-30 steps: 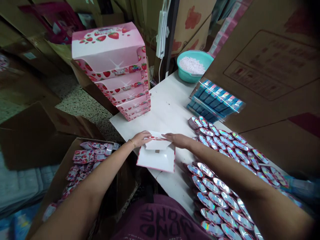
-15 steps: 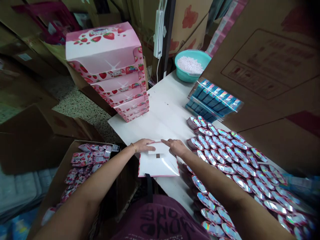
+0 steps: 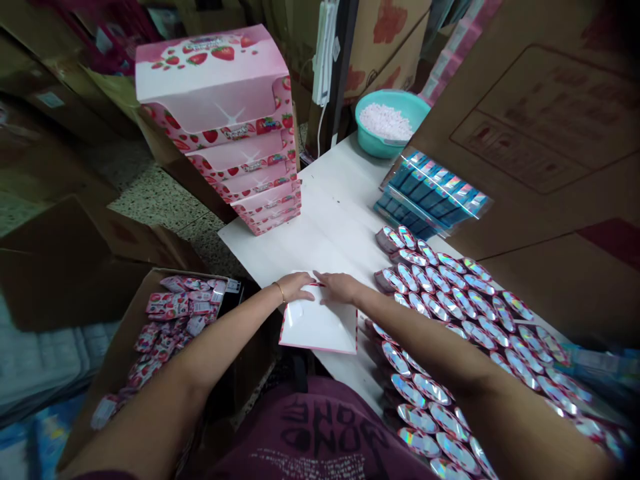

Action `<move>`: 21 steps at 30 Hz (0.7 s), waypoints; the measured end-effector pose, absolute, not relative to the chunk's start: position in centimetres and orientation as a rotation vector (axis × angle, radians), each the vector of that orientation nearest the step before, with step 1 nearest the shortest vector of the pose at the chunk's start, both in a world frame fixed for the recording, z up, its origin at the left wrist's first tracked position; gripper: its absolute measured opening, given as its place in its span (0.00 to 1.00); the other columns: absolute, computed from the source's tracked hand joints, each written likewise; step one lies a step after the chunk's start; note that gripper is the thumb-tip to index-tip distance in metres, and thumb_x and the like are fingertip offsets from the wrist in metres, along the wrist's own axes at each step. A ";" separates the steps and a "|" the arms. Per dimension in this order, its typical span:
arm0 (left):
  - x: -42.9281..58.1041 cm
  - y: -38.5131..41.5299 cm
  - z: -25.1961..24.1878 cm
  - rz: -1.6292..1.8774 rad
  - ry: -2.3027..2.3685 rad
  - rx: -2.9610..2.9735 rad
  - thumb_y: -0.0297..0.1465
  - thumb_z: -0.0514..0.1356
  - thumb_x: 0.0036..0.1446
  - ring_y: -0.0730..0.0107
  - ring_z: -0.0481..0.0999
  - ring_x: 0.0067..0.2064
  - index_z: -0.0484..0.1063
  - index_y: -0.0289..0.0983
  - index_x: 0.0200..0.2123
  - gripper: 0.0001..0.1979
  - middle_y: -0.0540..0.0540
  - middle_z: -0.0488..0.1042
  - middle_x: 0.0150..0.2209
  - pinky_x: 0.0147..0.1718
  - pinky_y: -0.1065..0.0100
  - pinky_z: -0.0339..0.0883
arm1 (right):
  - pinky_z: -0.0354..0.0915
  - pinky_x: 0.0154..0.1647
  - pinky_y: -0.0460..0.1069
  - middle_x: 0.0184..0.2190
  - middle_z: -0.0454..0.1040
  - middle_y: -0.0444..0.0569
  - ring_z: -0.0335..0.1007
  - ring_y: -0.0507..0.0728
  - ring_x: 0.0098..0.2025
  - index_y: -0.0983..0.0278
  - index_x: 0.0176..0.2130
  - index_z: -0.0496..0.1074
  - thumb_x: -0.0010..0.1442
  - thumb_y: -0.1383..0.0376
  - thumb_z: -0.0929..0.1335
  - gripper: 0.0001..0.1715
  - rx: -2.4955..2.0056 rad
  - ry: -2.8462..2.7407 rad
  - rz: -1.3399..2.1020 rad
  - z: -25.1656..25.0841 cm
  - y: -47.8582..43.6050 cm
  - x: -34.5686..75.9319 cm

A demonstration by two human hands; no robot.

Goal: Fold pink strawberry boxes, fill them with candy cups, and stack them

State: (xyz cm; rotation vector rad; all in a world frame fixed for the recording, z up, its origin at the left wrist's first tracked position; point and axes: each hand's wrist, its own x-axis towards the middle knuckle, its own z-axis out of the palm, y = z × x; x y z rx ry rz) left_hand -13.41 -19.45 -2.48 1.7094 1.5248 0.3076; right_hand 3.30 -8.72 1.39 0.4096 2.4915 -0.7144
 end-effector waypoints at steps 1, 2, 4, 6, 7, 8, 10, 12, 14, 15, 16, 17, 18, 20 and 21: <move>-13.4 -20.1 -2.4 0.370 1.612 1.661 0.37 0.62 0.46 0.58 0.67 0.50 0.72 0.38 0.42 0.18 0.42 0.70 0.47 0.50 0.64 0.59 | 0.61 0.46 0.52 0.51 0.67 0.57 0.66 0.64 0.50 0.63 0.60 0.53 0.50 0.55 0.68 0.42 0.429 2.502 -0.683 1.0 -9.3 3.0; -13.2 -21.0 -2.3 0.458 1.741 1.581 0.36 0.63 0.46 0.57 0.64 0.53 0.72 0.37 0.42 0.18 0.41 0.67 0.50 0.53 0.62 0.57 | 0.62 0.44 0.52 0.50 0.69 0.55 0.67 0.63 0.48 0.61 0.59 0.56 0.52 0.55 0.67 0.38 0.445 2.507 -0.669 0.5 -9.7 2.8; -12.4 -23.9 -1.9 0.696 2.068 1.291 0.37 0.64 0.44 0.54 0.57 0.58 0.69 0.36 0.47 0.25 0.39 0.60 0.56 0.56 0.60 0.52 | 0.62 0.42 0.51 0.48 0.71 0.52 0.68 0.62 0.47 0.57 0.56 0.61 0.53 0.55 0.66 0.31 0.476 2.514 -0.675 -0.2 -9.9 2.9; -10.7 -27.5 -1.6 0.927 2.281 0.813 0.40 0.64 0.43 0.54 0.54 0.60 0.58 0.36 0.56 0.37 0.37 0.53 0.60 0.56 0.57 0.54 | 0.62 0.40 0.50 0.47 0.71 0.50 0.68 0.62 0.46 0.56 0.54 0.63 0.52 0.55 0.66 0.29 0.516 2.506 -0.699 -0.5 -9.6 3.1; -9.6 -29.2 -1.5 0.988 2.262 0.552 0.42 0.64 0.44 0.54 0.57 0.59 0.51 0.37 0.59 0.42 0.35 0.52 0.60 0.53 0.56 0.58 | 0.62 0.40 0.49 0.47 0.72 0.49 0.69 0.61 0.46 0.55 0.53 0.63 0.52 0.55 0.67 0.29 0.529 2.504 -0.706 -0.5 -9.5 3.2; -8.4 -30.8 -1.5 1.011 2.144 0.317 0.43 0.62 0.45 0.54 0.61 0.56 0.46 0.39 0.61 0.43 0.35 0.53 0.60 0.48 0.55 0.63 | 0.62 0.39 0.49 0.46 0.72 0.48 0.69 0.60 0.45 0.55 0.53 0.63 0.52 0.55 0.67 0.29 0.537 2.509 -0.707 -0.5 -9.3 3.2; -6.3 -32.7 -1.7 1.045 1.844 0.102 0.44 0.60 0.48 0.55 0.68 0.51 0.42 0.42 0.61 0.42 0.36 0.58 0.58 0.40 0.56 0.69 | 0.62 0.39 0.48 0.46 0.72 0.47 0.68 0.60 0.45 0.55 0.53 0.63 0.51 0.56 0.67 0.29 0.547 2.528 -0.685 -0.4 -9.4 3.2; -5.3 -33.0 -2.4 1.100 1.734 0.057 0.42 0.59 0.50 0.57 0.71 0.47 0.47 0.42 0.60 0.37 0.38 0.65 0.54 0.36 0.57 0.71 | 0.62 0.38 0.48 0.46 0.71 0.49 0.68 0.60 0.45 0.57 0.53 0.62 0.52 0.57 0.67 0.28 0.563 2.548 -0.636 -0.3 -9.7 3.3; -5.6 -32.4 -3.3 1.167 1.801 0.142 0.39 0.60 0.49 0.58 0.72 0.46 0.57 0.37 0.57 0.32 0.39 0.69 0.50 0.40 0.57 0.70 | 0.62 0.38 0.49 0.47 0.70 0.52 0.68 0.61 0.44 0.59 0.54 0.61 0.55 0.58 0.65 0.27 0.601 2.564 -0.586 -0.1 -10.1 3.6; -6.1 -32.1 -3.8 1.190 1.854 0.218 0.38 0.60 0.49 0.59 0.72 0.46 0.61 0.35 0.54 0.29 0.39 0.71 0.48 0.43 0.58 0.68 | 0.62 0.38 0.50 0.48 0.69 0.54 0.68 0.61 0.44 0.60 0.55 0.59 0.56 0.59 0.64 0.27 0.624 2.572 -0.562 0.0 -10.3 3.8; -6.5 -31.8 -4.2 1.202 1.896 0.299 0.38 0.60 0.48 0.59 0.72 0.47 0.65 0.34 0.51 0.27 0.40 0.72 0.47 0.46 0.59 0.66 | 0.62 0.38 0.50 0.48 0.68 0.55 0.68 0.61 0.44 0.61 0.56 0.57 0.57 0.59 0.63 0.27 0.640 2.581 -0.540 0.0 -10.5 4.1; -6.9 -31.6 -4.7 1.208 1.923 0.365 0.38 0.60 0.48 0.60 0.71 0.47 0.67 0.33 0.49 0.25 0.40 0.73 0.46 0.48 0.60 0.64 | 0.62 0.38 0.50 0.49 0.67 0.55 0.68 0.61 0.44 0.61 0.57 0.55 0.58 0.59 0.62 0.28 0.642 2.589 -0.523 0.0 -10.7 4.5; -7.2 -31.4 -5.1 1.214 1.940 0.399 0.38 0.59 0.49 0.60 0.71 0.47 0.68 0.33 0.48 0.24 0.41 0.73 0.46 0.49 0.61 0.63 | 0.62 0.39 0.50 0.49 0.67 0.56 0.68 0.61 0.44 0.61 0.57 0.54 0.58 0.57 0.62 0.30 0.628 2.597 -0.514 0.0 -10.9 4.9; -7.0 -31.3 -5.7 1.247 1.977 0.363 0.39 0.56 0.52 0.60 0.71 0.48 0.67 0.34 0.49 0.23 0.41 0.73 0.46 0.50 0.61 0.62 | 0.62 0.40 0.50 0.49 0.66 0.56 0.68 0.61 0.45 0.63 0.58 0.51 0.57 0.53 0.63 0.34 0.579 2.619 -0.505 -0.3 -11.5 5.4; -6.7 -31.2 -5.9 1.278 2.004 0.312 0.40 0.55 0.53 0.61 0.70 0.49 0.67 0.34 0.49 0.23 0.41 0.72 0.47 0.50 0.61 0.62 | 0.62 0.40 0.50 0.50 0.66 0.57 0.67 0.61 0.45 0.64 0.58 0.51 0.56 0.51 0.63 0.36 0.569 2.637 -0.495 -0.5 -11.9 5.6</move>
